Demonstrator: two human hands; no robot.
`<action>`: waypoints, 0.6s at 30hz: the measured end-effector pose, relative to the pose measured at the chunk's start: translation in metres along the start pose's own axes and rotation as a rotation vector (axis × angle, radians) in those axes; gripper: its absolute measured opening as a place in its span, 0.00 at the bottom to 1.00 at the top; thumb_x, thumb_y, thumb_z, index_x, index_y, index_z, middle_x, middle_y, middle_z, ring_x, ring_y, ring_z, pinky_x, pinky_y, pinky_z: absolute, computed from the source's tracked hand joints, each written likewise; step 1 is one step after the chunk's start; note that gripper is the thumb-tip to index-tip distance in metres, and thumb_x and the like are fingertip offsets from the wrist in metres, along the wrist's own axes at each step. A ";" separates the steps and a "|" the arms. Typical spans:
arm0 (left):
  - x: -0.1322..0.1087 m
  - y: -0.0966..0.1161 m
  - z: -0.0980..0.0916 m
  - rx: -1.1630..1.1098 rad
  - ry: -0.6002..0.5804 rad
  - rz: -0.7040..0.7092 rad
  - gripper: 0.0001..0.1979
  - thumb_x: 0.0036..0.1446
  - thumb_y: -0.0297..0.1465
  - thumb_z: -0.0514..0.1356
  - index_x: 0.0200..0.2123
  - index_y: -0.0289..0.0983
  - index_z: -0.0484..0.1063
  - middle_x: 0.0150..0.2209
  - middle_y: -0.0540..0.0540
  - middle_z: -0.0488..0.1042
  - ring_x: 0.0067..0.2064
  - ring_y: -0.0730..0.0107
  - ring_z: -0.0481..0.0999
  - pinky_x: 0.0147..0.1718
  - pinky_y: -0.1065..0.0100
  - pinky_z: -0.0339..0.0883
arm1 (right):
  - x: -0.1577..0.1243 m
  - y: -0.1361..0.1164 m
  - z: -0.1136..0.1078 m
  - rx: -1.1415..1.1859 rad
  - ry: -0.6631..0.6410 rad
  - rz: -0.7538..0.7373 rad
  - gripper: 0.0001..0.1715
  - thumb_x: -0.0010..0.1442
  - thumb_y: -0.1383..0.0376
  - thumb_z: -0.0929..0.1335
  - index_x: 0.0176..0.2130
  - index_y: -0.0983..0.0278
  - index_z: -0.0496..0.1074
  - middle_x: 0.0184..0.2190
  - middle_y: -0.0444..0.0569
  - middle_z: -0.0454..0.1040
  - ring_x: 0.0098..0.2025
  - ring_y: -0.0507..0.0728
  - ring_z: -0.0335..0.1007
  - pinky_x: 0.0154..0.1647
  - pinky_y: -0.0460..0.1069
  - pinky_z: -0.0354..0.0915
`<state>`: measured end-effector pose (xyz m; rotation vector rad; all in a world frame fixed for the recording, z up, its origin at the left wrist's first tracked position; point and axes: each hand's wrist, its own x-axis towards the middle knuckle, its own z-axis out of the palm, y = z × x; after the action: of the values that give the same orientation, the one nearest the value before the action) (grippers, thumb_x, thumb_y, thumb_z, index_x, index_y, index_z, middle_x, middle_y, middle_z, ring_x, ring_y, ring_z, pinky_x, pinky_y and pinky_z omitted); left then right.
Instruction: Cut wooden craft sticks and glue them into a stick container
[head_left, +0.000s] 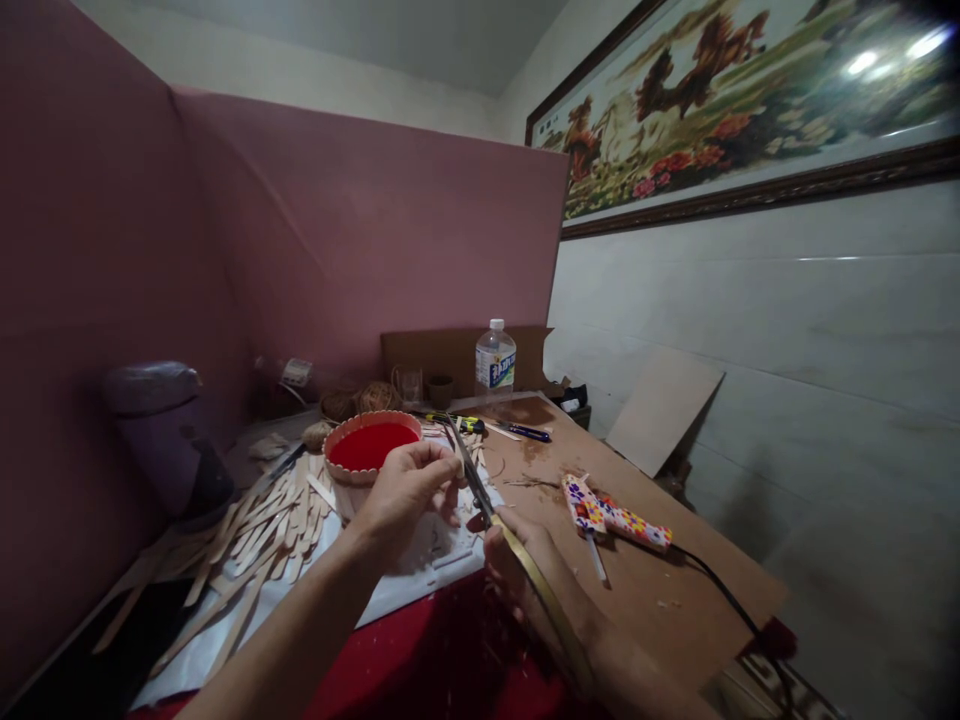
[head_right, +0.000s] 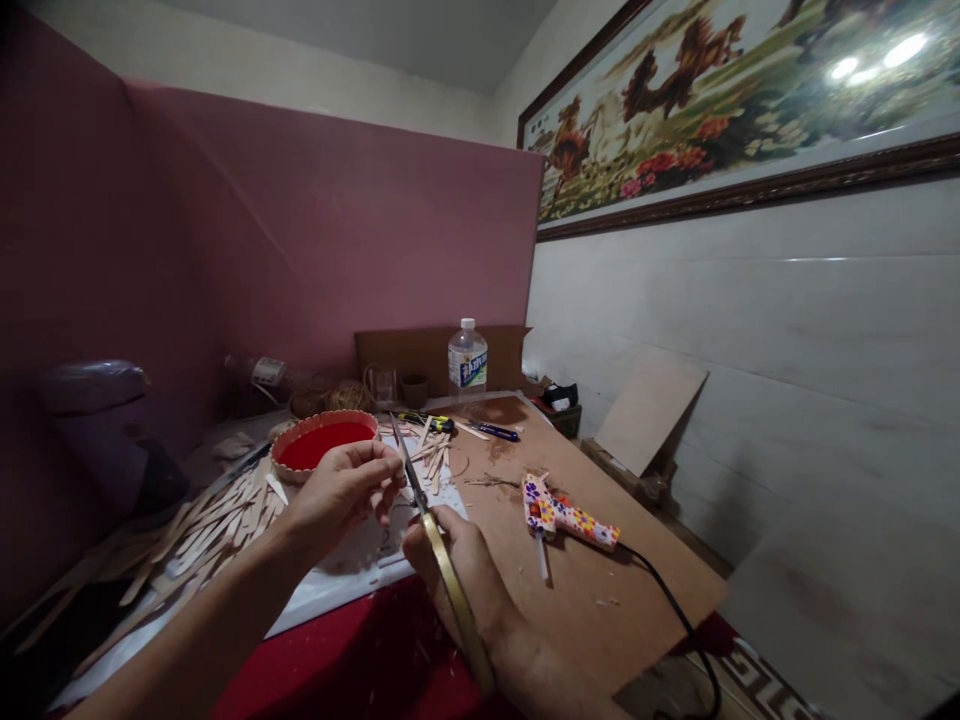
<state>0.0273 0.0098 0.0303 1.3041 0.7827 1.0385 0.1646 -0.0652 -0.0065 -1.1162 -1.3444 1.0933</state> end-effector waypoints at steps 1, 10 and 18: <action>0.000 0.000 0.001 0.003 0.002 0.004 0.10 0.45 0.33 0.64 0.22 0.33 0.68 0.20 0.50 0.70 0.16 0.79 0.66 0.15 0.75 0.61 | 0.000 0.001 0.001 0.002 0.006 -0.009 0.37 0.43 0.33 0.65 0.29 0.65 0.68 0.21 0.43 0.62 0.24 0.51 0.56 0.23 0.46 0.56; -0.001 0.005 0.007 -0.009 0.019 -0.002 0.11 0.44 0.34 0.64 0.21 0.33 0.67 0.18 0.51 0.68 0.15 0.79 0.64 0.15 0.74 0.63 | 0.001 0.003 0.008 0.062 0.093 -0.027 0.31 0.43 0.41 0.71 0.31 0.66 0.71 0.25 0.46 0.67 0.28 0.54 0.61 0.28 0.47 0.61; -0.001 0.001 0.006 -0.010 0.007 -0.016 0.11 0.43 0.34 0.66 0.21 0.32 0.68 0.19 0.50 0.70 0.15 0.80 0.65 0.15 0.74 0.63 | 0.010 0.012 0.011 0.100 0.108 0.024 0.28 0.39 0.42 0.73 0.25 0.63 0.69 0.23 0.45 0.67 0.29 0.56 0.63 0.27 0.48 0.61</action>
<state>0.0317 0.0064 0.0323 1.2847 0.7914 1.0334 0.1538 -0.0535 -0.0176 -1.1046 -1.1825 1.0897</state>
